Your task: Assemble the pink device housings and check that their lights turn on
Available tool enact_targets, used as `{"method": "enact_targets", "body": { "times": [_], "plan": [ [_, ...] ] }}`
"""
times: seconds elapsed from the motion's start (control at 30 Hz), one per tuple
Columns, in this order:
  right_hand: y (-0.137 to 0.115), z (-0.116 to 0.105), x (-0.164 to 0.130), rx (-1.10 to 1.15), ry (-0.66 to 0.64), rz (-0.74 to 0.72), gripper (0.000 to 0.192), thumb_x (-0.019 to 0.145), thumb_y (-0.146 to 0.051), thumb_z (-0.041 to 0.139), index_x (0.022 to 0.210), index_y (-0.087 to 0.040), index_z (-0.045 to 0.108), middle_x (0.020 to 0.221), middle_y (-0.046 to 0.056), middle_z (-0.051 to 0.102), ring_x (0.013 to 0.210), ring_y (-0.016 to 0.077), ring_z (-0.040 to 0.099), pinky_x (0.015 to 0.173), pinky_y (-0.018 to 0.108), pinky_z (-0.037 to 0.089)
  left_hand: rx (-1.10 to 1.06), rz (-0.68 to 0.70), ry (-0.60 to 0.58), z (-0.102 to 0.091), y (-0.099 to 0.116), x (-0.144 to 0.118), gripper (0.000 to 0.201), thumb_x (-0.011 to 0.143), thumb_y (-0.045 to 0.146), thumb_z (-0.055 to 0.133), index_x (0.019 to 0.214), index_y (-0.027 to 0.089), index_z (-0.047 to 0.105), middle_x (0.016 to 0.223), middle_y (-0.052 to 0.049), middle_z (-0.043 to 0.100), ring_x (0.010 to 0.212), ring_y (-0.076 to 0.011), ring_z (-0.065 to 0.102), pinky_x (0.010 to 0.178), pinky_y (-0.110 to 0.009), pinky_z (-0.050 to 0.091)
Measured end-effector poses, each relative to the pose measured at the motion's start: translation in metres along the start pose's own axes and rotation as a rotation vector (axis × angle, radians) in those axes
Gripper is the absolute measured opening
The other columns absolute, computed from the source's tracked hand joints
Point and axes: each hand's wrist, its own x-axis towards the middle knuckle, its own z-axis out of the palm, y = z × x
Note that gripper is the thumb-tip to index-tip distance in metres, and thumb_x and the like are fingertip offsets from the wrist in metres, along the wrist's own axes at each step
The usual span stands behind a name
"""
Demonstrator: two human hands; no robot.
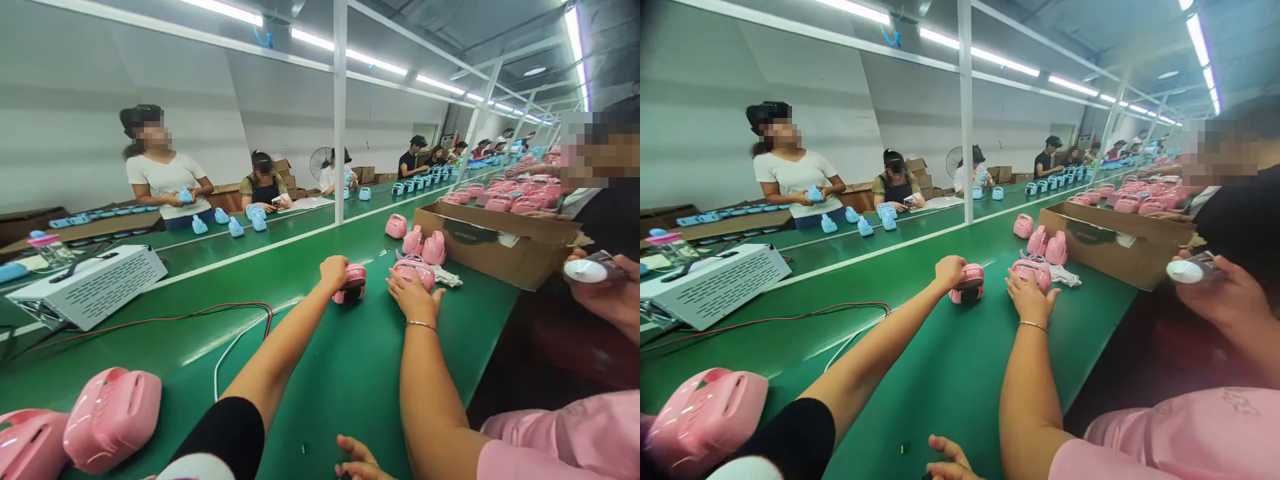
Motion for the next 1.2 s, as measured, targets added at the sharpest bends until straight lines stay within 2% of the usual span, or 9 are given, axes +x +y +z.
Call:
{"method": "enact_targets", "body": {
  "times": [0.17,0.27,0.33,0.47,0.63,0.7,0.77,0.93,1.2],
  "plan": [
    [0.004,0.008,-0.028,0.032,0.033,0.032,0.041,0.076,-0.076,0.064,0.080,-0.036,0.074,0.097,-0.002,0.079,0.113,0.0321,0.067,0.100,0.054,0.046,-0.095,0.051,-0.082,0.001,-0.003,-0.008,0.033,0.096,0.036,0.063,0.123,0.016,0.063,0.126,-0.011,0.064,0.112,-0.0246,0.065,0.095,-0.047,0.057],
    [0.018,0.034,-0.110,0.048,0.029,0.129,0.042,0.092,-0.062,0.061,0.101,-0.022,0.074,0.111,0.006,0.076,0.102,0.0254,0.069,0.089,0.043,0.055,-0.186,0.131,-0.082,-0.016,-0.012,-0.031,0.051,0.092,0.032,0.070,0.137,0.014,0.056,0.140,-0.016,0.058,0.126,-0.0284,0.060,0.105,-0.048,0.052],
    [0.030,0.049,-0.176,0.041,0.001,0.268,0.027,0.076,-0.055,0.081,0.081,-0.028,0.077,0.084,0.005,0.078,0.075,0.0237,0.070,0.064,0.038,0.057,-0.243,0.167,-0.074,-0.036,-0.016,-0.059,0.063,0.086,0.026,0.076,0.142,0.011,0.053,0.141,-0.017,0.060,0.131,-0.0275,0.057,0.111,-0.040,0.047],
    [0.040,0.059,-0.258,0.047,-0.035,0.537,0.029,0.055,-0.048,0.095,0.065,-0.027,0.078,0.062,0.000,0.072,0.048,0.0128,0.058,0.046,0.027,0.049,-0.330,0.149,-0.066,-0.100,-0.011,-0.145,0.034,0.078,0.020,0.072,0.110,0.008,0.074,0.113,-0.004,0.076,0.116,-0.0243,0.067,0.102,-0.033,0.050],
    [0.047,0.091,-0.266,0.037,-0.152,0.704,0.030,0.052,-0.039,0.096,0.073,-0.026,0.079,0.068,-0.002,0.071,0.055,0.0099,0.058,0.051,0.024,0.050,-0.516,0.029,0.481,-0.154,-0.002,-0.295,0.033,0.081,0.020,0.054,0.108,0.011,0.070,0.111,0.008,0.072,0.107,-0.0101,0.069,0.091,-0.024,0.049],
    [0.048,0.112,-0.267,-0.036,-0.279,0.680,0.030,0.057,-0.037,0.093,0.082,-0.025,0.080,0.070,-0.002,0.070,0.053,0.0091,0.055,0.051,0.025,0.048,-0.636,0.136,0.741,-0.136,-0.012,-0.356,0.025,0.091,0.016,0.054,0.109,0.023,0.070,0.115,0.011,0.071,0.110,-0.0091,0.068,0.092,-0.023,0.051],
    [0.051,0.130,-0.271,-0.124,-0.399,0.633,0.030,0.060,-0.038,0.090,0.084,-0.022,0.080,0.067,-0.001,0.069,0.053,0.0094,0.054,0.052,0.026,0.047,-0.692,0.016,0.838,-0.098,-0.032,-0.403,0.027,0.093,0.024,0.060,0.120,0.020,0.065,0.126,0.002,0.070,0.124,-0.0172,0.063,0.106,-0.030,0.050],
    [0.071,0.157,-0.274,-0.236,-0.471,0.594,0.031,0.054,-0.037,0.091,0.074,-0.016,0.081,0.054,0.000,0.066,0.048,0.0105,0.054,0.050,0.026,0.045,-0.580,-0.352,0.645,-0.012,-0.082,-0.442,0.077,0.073,0.012,0.073,0.145,0.022,0.047,0.152,-0.011,0.052,0.144,-0.0324,0.046,0.122,-0.049,0.035],
    [0.059,0.134,-0.304,-0.313,-0.417,0.648,0.026,0.053,-0.037,0.092,0.070,-0.021,0.082,0.062,0.003,0.075,0.051,0.0149,0.064,0.056,0.029,0.054,-0.561,-0.379,0.604,0.014,-0.060,-0.492,0.082,0.064,0.045,0.092,0.138,0.036,0.059,0.143,-0.010,0.056,0.129,-0.0351,0.058,0.099,-0.043,0.055]
  ]
}}
